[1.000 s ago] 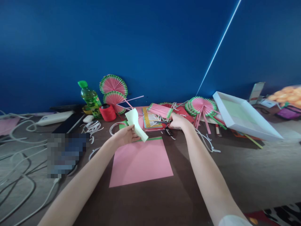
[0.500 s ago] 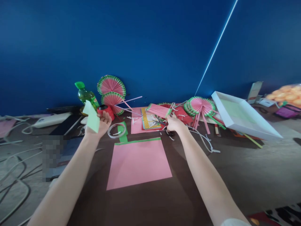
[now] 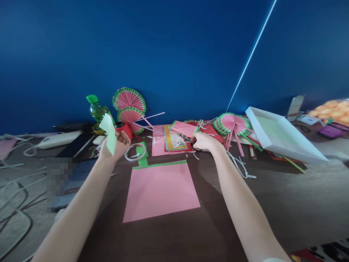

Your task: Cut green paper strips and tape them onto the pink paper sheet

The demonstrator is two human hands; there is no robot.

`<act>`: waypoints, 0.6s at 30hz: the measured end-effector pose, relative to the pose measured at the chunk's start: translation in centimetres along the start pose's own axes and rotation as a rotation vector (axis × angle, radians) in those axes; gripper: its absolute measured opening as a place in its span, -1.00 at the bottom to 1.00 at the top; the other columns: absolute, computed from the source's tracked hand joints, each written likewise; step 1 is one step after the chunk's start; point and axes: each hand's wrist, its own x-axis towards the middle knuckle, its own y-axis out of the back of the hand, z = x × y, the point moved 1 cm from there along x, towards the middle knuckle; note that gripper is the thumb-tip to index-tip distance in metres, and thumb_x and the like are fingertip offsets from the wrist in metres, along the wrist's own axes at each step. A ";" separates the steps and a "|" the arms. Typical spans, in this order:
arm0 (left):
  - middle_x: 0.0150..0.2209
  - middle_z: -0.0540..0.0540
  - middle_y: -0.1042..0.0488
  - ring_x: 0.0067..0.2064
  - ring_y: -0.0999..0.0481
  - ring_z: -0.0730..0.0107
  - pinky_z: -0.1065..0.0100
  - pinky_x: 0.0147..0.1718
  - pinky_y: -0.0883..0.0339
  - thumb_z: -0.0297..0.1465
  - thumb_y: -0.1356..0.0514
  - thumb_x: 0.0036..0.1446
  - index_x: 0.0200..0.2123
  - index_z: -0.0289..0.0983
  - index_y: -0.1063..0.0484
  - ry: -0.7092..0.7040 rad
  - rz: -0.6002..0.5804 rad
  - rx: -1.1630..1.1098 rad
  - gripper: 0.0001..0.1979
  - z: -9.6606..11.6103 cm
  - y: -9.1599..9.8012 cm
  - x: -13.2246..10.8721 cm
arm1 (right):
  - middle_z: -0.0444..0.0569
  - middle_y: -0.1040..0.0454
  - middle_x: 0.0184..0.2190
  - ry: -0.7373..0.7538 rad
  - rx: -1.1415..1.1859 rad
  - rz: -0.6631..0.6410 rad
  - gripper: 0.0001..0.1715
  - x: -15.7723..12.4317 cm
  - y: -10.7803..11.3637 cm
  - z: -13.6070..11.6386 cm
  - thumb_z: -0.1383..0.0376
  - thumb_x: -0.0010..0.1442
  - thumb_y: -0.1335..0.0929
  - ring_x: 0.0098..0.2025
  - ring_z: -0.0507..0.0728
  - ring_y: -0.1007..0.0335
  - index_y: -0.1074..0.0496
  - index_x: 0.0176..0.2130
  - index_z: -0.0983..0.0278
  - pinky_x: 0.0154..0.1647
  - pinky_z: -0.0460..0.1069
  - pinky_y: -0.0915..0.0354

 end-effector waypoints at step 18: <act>-0.51 -0.07 -0.47 -0.47 -0.46 0.43 0.40 -0.43 -0.34 -0.43 -0.05 0.13 -0.44 -0.33 -0.41 0.143 -0.196 0.389 -0.82 -3.4 -0.7 -1.2 | -0.10 -0.35 -0.59 0.009 0.285 0.440 -0.65 -1.1 1.5 -1.4 0.06 0.12 -0.24 -0.48 0.05 -0.29 -0.35 -0.43 0.29 -0.44 -0.09 -0.11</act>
